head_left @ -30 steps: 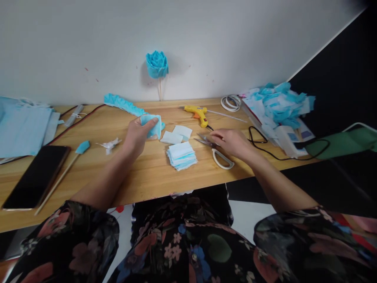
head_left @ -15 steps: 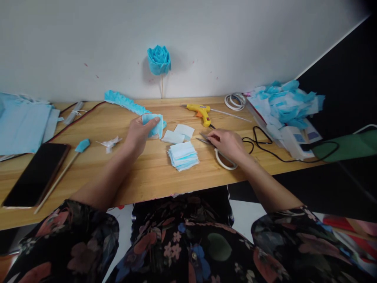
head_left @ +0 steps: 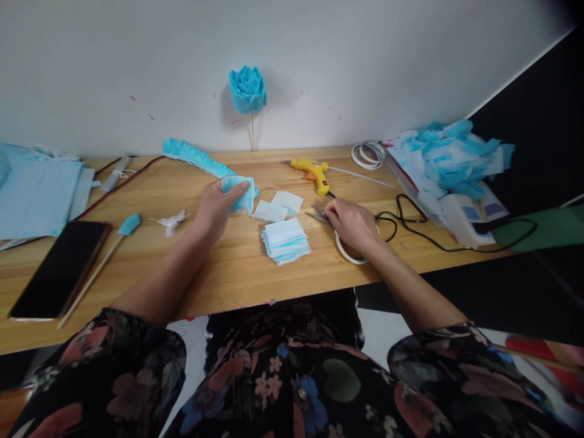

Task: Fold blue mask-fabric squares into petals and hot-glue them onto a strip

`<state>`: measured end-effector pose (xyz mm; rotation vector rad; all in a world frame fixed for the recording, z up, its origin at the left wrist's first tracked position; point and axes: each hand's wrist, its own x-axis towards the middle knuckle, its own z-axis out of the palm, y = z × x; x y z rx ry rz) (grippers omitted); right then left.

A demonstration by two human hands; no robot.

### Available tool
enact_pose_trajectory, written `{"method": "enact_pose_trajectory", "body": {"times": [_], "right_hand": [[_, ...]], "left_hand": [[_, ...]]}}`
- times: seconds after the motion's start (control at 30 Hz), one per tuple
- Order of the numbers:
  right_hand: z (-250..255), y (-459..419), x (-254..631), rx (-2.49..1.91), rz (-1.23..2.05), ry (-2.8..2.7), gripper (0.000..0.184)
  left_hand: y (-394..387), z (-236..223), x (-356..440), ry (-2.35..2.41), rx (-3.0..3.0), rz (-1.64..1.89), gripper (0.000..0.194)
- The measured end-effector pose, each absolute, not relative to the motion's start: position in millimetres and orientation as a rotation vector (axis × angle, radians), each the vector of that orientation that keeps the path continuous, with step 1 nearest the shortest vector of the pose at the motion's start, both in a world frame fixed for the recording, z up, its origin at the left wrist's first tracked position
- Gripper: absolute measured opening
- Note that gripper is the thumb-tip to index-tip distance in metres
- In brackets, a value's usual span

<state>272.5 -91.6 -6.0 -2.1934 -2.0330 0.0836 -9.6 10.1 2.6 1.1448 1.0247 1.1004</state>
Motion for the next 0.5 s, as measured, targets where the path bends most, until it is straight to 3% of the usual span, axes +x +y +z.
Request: {"method": "enact_pose_trajectory", "body": {"times": [0.23, 0.5], "right_hand": [[-16, -96, 275, -2.161, 0.067, -1.898, 0.021], [-12, -90, 286, -1.874, 0.321, -1.611, 0.018]], "left_hand": [[11, 1, -9, 1.069, 1.163, 1.090, 0.039], [1, 11, -8, 1.041, 1.352, 1.075, 0.027]]}}
